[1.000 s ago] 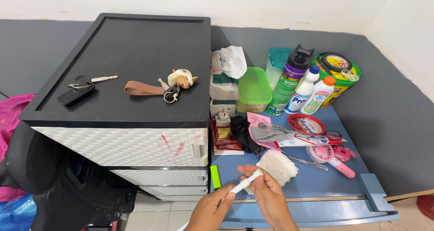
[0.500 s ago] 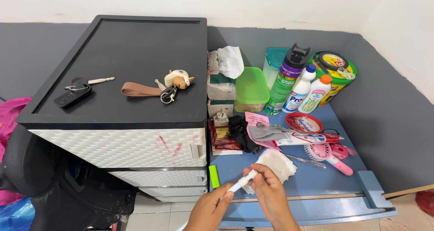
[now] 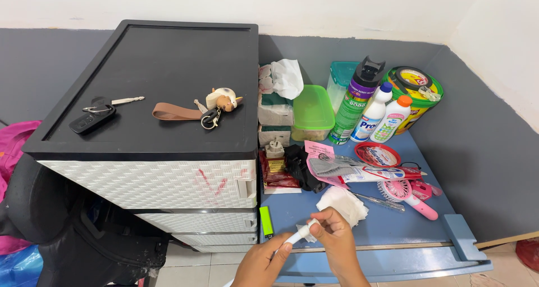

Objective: Organizing various household items on a table and fixing a plastic drawer panel.

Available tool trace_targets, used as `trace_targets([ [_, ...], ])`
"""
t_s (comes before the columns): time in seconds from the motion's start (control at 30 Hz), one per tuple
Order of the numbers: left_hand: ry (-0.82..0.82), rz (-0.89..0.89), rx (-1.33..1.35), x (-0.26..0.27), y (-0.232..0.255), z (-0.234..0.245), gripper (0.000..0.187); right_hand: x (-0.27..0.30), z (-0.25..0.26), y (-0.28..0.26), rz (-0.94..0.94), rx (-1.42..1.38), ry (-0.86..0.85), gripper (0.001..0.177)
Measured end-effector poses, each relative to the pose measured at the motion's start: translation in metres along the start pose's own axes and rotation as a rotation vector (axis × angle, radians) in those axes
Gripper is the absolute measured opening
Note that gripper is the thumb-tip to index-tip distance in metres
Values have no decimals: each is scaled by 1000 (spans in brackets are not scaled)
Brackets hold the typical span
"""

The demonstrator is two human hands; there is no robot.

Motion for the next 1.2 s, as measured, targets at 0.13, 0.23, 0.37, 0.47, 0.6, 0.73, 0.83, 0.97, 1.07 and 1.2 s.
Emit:
trace_targets([
  [0.13, -7, 35, -27, 1, 1, -1, 45, 7, -80, -82, -72, -377, -79, 52],
  [0.23, 0, 78, 8, 0, -4, 3, 43, 11, -100, -98, -166, -367, -91, 54],
  [0.37, 27, 9, -1, -3, -19, -3, 42, 3, -47, -48, -71, -62, -2, 40],
  [0.47, 5, 40, 51, -3, -31, -13, 43, 5, -30, -40, -99, 72, 128, 36],
  [0.6, -1, 44, 98, -4, -33, -16, 44, 9, -70, -71, -138, -157, -15, 43],
  [0.73, -8, 77, 26, -2, -30, -11, 44, 9, -50, -50, -70, -18, -34, 42],
  [0.83, -20, 91, 33, 1, -23, -11, 44, 12, -43, -44, -75, 4, 21, 47],
  [0.97, -6, -44, 202, -5, -10, -10, 42, 22, -85, -83, 46, -67, -182, 59],
  [1.07, 41, -128, 333, -7, 58, 23, 42, 30, -105, -44, -63, -26, -307, 56],
  [1.2, -6, -119, 222, -22, 110, 27, 41, 60, -141, 46, -346, -44, -594, 49],
])
Point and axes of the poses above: each hand's wrist, its own x-axis away from the middle knuckle, its own z-axis out of the back of the hand, y = z × x, the point moved 9 cm from there along -x, towards the middle knuckle, and after that the axes turned 6 degrees about -x, right-handed, at the moved point
